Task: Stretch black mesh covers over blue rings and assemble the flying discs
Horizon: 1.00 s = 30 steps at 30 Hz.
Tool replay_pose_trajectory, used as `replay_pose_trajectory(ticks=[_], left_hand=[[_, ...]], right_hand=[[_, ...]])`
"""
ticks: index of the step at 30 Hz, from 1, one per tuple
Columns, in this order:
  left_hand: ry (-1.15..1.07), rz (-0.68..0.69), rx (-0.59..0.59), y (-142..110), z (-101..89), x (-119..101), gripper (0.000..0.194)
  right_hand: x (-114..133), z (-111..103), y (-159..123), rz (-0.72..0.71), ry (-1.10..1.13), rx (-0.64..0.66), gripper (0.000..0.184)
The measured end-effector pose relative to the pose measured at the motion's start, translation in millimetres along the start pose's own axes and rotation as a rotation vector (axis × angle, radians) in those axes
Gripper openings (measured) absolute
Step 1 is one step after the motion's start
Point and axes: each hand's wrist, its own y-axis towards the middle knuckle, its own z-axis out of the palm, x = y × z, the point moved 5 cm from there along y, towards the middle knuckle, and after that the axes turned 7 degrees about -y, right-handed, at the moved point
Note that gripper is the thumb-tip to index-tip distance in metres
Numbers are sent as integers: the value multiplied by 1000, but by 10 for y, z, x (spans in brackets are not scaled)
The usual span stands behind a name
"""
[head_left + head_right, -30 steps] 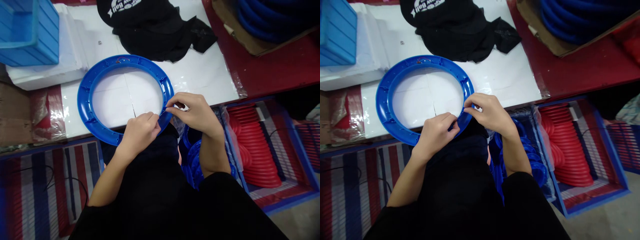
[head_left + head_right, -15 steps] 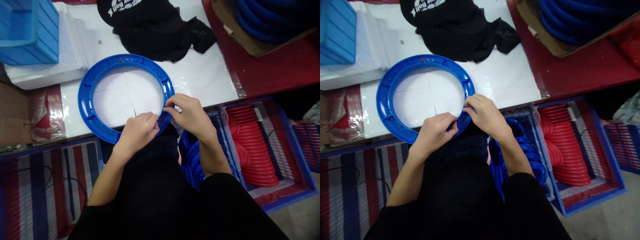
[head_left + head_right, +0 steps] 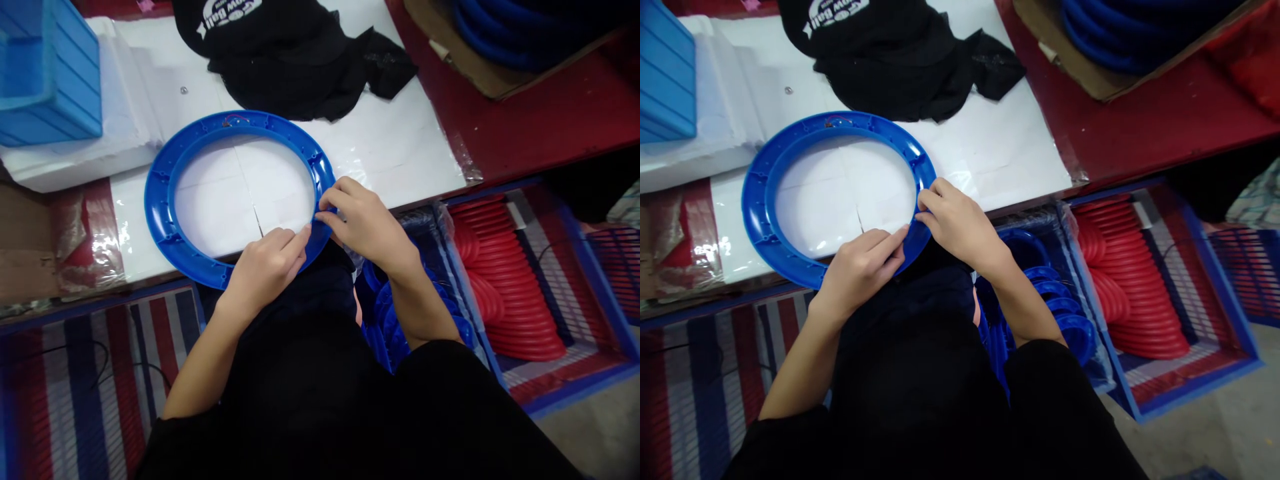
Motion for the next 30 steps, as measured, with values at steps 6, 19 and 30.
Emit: replay_pose_trajectory(ticks=[6, 19, 30], left_hand=[[19, 41, 98, 54, -52, -23, 34], [-61, 15, 36, 71, -25, 14, 37], [-236, -107, 69, 116, -39, 91, 38]], right_hand=[[-69, 19, 45, -12, 78, 10, 11], [-105, 38, 42, -15, 137, 3, 17], [-96, 45, 42, -1, 129, 0, 19]])
